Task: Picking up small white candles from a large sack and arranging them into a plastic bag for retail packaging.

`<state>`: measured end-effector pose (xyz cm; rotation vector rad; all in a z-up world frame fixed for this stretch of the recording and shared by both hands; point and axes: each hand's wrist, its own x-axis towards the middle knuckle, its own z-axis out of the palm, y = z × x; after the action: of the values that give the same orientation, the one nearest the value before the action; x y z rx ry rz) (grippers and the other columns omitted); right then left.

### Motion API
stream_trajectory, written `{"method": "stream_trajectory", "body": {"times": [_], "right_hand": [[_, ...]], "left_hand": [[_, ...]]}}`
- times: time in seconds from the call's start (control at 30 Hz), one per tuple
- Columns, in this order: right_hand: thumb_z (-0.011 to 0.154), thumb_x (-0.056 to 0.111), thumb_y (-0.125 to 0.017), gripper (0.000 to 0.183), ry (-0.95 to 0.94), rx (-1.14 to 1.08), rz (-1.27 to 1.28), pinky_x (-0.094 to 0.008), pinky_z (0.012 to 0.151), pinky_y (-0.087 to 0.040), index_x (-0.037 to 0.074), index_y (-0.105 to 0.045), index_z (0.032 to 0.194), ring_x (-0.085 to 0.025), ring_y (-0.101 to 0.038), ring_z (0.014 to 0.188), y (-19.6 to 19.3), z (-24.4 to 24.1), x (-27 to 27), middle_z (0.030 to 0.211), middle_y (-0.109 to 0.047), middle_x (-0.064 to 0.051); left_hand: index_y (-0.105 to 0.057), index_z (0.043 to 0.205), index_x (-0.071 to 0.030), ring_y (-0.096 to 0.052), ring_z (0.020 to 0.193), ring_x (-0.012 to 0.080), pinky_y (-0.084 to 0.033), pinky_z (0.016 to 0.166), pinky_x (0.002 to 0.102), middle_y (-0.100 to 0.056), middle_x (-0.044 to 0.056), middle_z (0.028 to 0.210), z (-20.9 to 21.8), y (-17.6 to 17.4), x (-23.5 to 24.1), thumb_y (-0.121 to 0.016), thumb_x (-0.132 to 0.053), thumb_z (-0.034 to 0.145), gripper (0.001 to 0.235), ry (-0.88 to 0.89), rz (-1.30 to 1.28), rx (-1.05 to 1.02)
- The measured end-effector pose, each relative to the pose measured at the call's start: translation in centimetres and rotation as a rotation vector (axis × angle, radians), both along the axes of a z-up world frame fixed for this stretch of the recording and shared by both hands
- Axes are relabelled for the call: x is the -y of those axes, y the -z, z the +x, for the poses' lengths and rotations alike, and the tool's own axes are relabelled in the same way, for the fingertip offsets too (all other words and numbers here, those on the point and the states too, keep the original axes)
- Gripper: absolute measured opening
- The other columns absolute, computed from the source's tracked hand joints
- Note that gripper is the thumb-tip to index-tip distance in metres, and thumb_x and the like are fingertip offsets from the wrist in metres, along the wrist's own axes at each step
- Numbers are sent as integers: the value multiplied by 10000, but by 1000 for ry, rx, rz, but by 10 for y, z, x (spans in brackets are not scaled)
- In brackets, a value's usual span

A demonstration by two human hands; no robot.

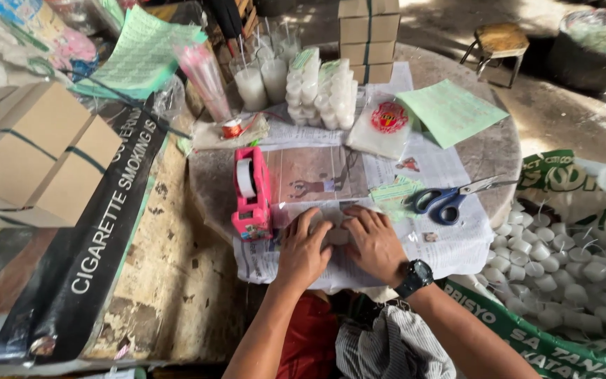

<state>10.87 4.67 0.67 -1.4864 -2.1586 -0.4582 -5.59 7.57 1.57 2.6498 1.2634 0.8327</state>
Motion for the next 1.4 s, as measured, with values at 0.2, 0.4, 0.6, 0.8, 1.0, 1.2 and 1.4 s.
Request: {"method": "stream_trajectory", "body": {"times": [0.2,0.4,0.6,0.8,1.0,1.2,1.4], "right_hand": [[608,224,-665,399,26,-97,-11,-383,783,-382,115,-479,943,-264,-484,989,3,1,-1,1019,-483,-68],[648,283,-644,322,-22,-77,58,-395,800,-380,118,-528,898,-269,-471,1049,12,12,-9,1062,-485,-72],[723,285,-566,282,-7,-139,67,-394,830,-383,159,-520,972,-232,-512,1001,6,6,-6,1051,-505,-31],[708,267,-569,297,-35,-96,64,-452,860,-371,139,-536,974,-265,-503,1010,13,13,-16,1078,-487,-47],[681,261,-571,302,-8,-49,82,-460,888,-365,110,-576,942,-272,-511,1033,14,13,-25,1043,-522,-68],[603,354,-651,566,-4,-56,-56,-476,946,-304,110,-454,1074,-268,-442,1119,17,16,-25,1106,-467,-81],[641,370,-658,436,-48,-128,-66,-507,928,-326,121,-533,976,-292,-478,1071,26,22,-35,1116,-473,-65]], "left_hand": [[-546,985,-135,-447,1083,332,-367,848,453,-391,109,1187,2,7,-7,-662,-196,673,339,43,86,4],[-589,1006,-135,-470,1044,300,-384,823,416,-420,92,1155,7,16,-14,-597,-223,742,278,73,176,70],[-578,983,-160,-509,995,258,-407,807,386,-455,51,1089,7,30,-23,-609,-244,725,273,91,249,109],[-545,1031,-147,-481,1014,267,-388,828,407,-437,54,1087,8,31,-32,-611,-213,710,335,106,262,-3],[-607,981,-222,-531,937,184,-421,795,360,-493,-45,989,11,28,-57,-532,-308,791,222,128,86,53],[-523,1007,-124,-498,1037,261,-400,864,381,-474,49,1071,2,3,-42,-668,-189,651,390,253,83,-22],[-572,968,-133,-491,1072,255,-376,899,372,-501,28,1082,-2,18,-67,-647,-188,679,303,340,-151,121]]}}
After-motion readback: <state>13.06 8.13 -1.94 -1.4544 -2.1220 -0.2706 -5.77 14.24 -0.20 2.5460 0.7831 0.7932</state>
